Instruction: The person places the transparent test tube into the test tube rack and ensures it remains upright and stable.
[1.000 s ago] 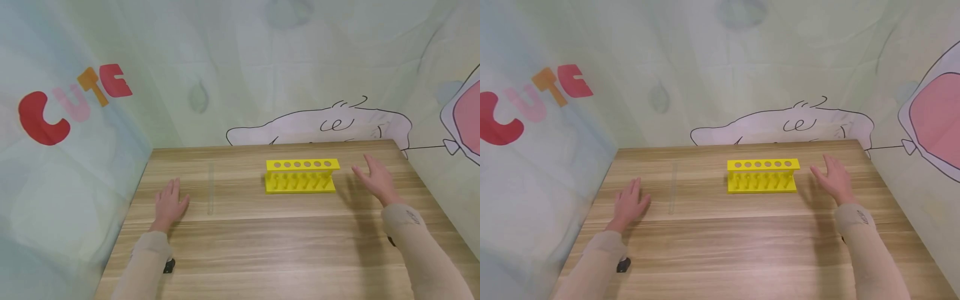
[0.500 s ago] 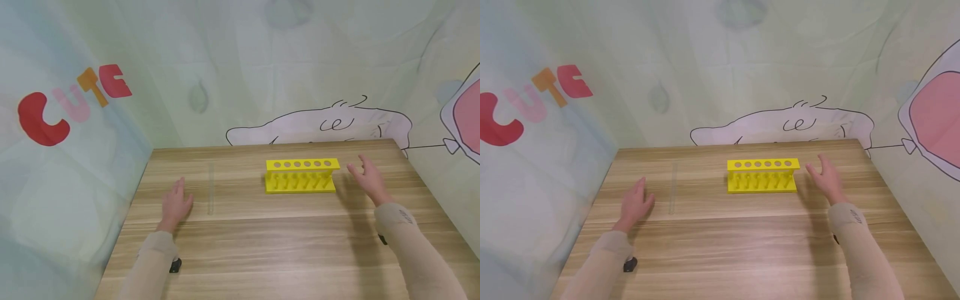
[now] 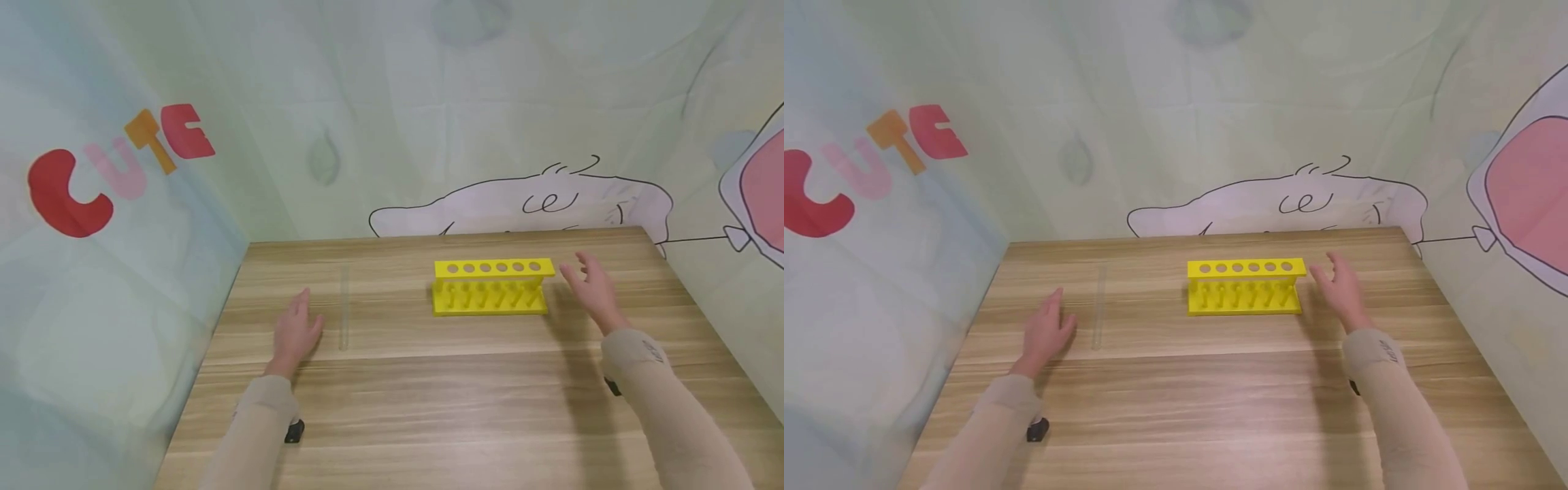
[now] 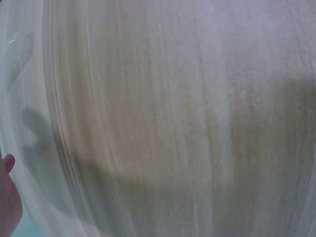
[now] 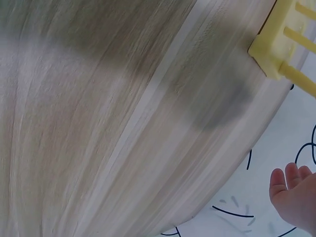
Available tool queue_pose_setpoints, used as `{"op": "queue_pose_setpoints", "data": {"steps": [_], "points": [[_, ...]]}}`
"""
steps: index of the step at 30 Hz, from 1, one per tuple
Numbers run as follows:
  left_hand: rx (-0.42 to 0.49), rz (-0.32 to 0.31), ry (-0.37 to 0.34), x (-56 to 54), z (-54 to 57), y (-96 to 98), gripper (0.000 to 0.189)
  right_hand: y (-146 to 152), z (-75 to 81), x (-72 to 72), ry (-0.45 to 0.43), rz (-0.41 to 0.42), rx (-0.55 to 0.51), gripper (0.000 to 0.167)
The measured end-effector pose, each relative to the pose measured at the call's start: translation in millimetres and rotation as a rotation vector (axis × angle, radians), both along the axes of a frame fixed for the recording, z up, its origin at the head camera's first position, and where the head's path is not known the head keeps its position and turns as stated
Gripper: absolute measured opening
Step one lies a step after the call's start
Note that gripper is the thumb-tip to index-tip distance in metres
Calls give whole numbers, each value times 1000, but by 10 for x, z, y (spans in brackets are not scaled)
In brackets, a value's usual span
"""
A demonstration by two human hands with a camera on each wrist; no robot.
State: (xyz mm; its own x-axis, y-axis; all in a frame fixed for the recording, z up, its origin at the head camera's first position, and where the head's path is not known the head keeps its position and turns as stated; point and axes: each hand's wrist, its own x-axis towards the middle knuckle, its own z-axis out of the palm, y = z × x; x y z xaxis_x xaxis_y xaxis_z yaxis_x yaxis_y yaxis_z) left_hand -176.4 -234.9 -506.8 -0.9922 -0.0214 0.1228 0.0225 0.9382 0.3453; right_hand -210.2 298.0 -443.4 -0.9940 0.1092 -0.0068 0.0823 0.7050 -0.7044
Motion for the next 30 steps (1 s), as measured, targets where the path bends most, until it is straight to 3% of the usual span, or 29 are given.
{"op": "queue_pose_setpoints", "data": {"steps": [13,30], "points": [[44,-8,-18,-10,-14,53,63,-119,5,-65,-41,-8,-57,70],[32,4,18,-4,-26,98,57,-181,-39,-95,-45,-13,-86,70]]}}
